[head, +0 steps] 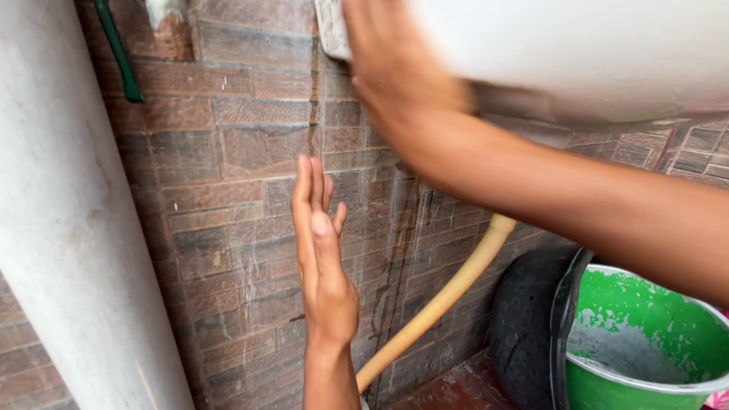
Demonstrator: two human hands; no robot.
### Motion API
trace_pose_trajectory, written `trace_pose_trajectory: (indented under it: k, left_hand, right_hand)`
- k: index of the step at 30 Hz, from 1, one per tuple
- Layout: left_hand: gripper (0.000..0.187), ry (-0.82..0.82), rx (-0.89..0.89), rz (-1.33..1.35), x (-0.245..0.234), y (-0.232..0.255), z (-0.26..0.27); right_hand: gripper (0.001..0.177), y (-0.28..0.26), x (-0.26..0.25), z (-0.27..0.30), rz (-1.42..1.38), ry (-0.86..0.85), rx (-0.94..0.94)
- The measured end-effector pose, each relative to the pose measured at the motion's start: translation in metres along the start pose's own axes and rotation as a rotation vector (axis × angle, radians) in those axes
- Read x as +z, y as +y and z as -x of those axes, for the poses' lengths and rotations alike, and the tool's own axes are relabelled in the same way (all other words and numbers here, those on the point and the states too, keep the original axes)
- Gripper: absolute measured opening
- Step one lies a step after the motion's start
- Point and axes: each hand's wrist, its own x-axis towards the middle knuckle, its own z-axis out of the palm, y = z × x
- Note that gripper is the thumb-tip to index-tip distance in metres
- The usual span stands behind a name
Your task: The person scrubs the exterior of a white wall-mounted sink and the connected yellow drain pipe using a cloth. They wipe the sink basin, sides, and the pipe, then rinse the cloth in a green bucket.
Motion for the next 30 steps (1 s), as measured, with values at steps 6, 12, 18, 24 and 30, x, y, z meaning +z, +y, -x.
trace_pose_trajectory:
  k: [6,12,18,24,30]
  left_hand:
    - [0.07,0.019,0.073,0.041,0.002,0.005,-0.008]
    - [0.071,0.001,0.075,0.012,0.006,0.008,-0.004]
    - [0.075,-0.099,0.039,-0.074,0.005,0.007,0.003]
    - [0.075,-0.202,0.057,-0.053,0.016,0.002,0.004]
    - [0.074,-0.169,0.054,0.071,0.044,-0.007,0.004]
  right_hand:
    - [0.092,-0.033,-0.025,-0.052,0.012,-0.107,0.009]
    - [0.078,0.02,0.009,0.059,0.332,0.227,-0.144]
    - [0.072,0.095,0.054,0.171,0.161,0.424,-0.11]
    - [0.067,0.03,0.08,0.151,0.397,0.27,-0.091]
    - [0.078,-0.052,0.064,0.039,0.117,0.055,-0.063]
